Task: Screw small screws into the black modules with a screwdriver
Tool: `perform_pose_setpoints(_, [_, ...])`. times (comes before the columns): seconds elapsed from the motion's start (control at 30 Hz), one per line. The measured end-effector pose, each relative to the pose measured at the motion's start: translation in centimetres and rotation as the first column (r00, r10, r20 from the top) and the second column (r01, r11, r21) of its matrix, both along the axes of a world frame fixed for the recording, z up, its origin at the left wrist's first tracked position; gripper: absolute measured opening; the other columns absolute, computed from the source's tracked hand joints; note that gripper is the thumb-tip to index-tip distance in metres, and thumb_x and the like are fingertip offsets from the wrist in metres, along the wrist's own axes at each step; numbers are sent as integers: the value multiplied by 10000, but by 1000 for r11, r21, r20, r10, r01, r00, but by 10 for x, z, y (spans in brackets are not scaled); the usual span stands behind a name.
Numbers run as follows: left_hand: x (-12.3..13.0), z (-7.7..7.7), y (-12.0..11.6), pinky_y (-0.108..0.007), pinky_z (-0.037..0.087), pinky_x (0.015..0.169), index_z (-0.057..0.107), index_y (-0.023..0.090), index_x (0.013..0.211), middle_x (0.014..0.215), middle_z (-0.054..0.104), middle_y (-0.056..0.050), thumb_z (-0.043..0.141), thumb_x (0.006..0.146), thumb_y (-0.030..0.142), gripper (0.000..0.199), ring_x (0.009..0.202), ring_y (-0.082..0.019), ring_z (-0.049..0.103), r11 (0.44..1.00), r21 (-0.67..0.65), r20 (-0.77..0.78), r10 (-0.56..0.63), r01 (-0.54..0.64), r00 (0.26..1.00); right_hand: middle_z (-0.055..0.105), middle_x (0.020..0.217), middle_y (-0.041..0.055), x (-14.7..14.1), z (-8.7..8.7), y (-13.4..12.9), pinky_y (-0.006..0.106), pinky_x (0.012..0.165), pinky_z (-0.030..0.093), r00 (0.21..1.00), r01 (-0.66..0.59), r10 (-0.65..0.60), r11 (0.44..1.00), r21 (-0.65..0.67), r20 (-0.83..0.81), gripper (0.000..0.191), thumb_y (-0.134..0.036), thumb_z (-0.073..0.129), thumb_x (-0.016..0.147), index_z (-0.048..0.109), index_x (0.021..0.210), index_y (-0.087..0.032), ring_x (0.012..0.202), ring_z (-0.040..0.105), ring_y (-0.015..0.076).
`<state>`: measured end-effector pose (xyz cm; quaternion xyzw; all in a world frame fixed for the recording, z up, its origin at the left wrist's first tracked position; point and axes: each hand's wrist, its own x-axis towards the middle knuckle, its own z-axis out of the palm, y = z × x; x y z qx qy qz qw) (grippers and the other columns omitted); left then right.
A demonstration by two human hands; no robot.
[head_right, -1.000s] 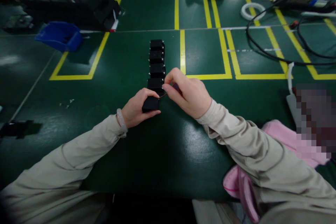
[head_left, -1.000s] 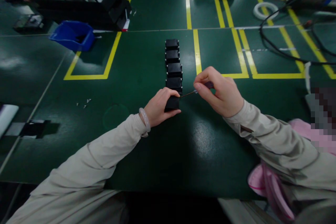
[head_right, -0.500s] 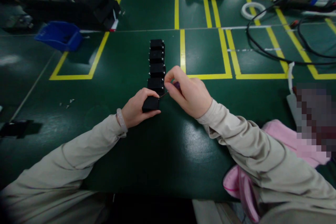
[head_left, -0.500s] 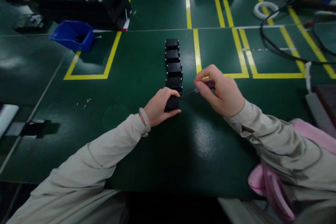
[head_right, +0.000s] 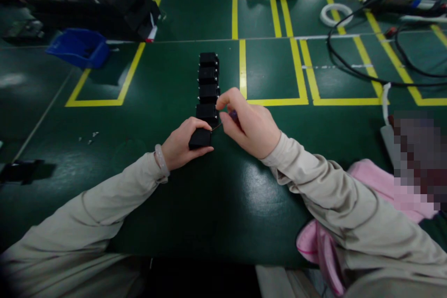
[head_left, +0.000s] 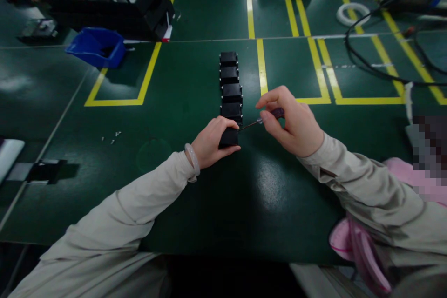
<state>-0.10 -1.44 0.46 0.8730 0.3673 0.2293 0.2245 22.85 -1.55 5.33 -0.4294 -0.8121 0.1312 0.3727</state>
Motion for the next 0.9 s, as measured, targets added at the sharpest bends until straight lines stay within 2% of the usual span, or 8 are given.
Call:
perform_pose_setpoints(0.17, [0, 1, 0, -386, 472, 915, 495, 189, 1130, 1128, 591, -81, 690, 846, 304, 363, 1048, -240, 574, 1000, -22, -19, 4, -4, 1000, 597, 676, -11, 1, 0, 0, 242, 522, 423, 999, -10, 9, 1000, 29, 44, 119, -285, 513, 911, 580, 865, -197, 557, 592, 118])
perform_pose_setpoints(0.33, [0, 0, 0, -378, 471, 914, 494, 184, 1127, 1118, 591, -77, 697, 845, 298, 366, 1039, -233, 573, 1000, 0, -5, -7, 7, 1000, 636, 765, 4, 0, -1, -2, 247, 571, 466, 1000, -8, 8, 1000, 8, 14, 160, -224, 477, 902, 576, 1023, -192, 619, 629, 124])
perform_pose_setpoints(0.53, [0, -1, 0, -371, 468, 916, 498, 179, 1129, 1118, 590, -74, 703, 840, 287, 371, 1037, -228, 569, 1000, 12, 1, -6, 6, 1000, 611, 699, -8, 1, 0, -2, 240, 542, 436, 997, -19, 18, 1000, 11, 78, 134, -288, 495, 925, 584, 899, -192, 582, 605, 121])
perform_pose_setpoints(0.7, [0, -1, 1, -368, 469, 913, 499, 179, 1133, 1114, 589, -73, 700, 842, 291, 371, 1031, -225, 569, 1000, 15, 3, -3, 3, 1000, 639, 793, 10, 1, 0, -1, 242, 586, 464, 1000, -18, 17, 1000, 2, 25, 157, -215, 468, 919, 565, 1039, -185, 651, 640, 126])
perform_pose_setpoints(0.9, [0, 0, 0, -373, 471, 914, 501, 178, 1130, 1114, 591, -75, 703, 840, 292, 371, 1031, -229, 570, 1000, 9, -3, -2, 2, 1000, 599, 695, -15, 1, 0, 1, 232, 545, 432, 998, -42, 42, 999, 4, 37, 120, -274, 487, 936, 561, 877, -199, 579, 595, 112])
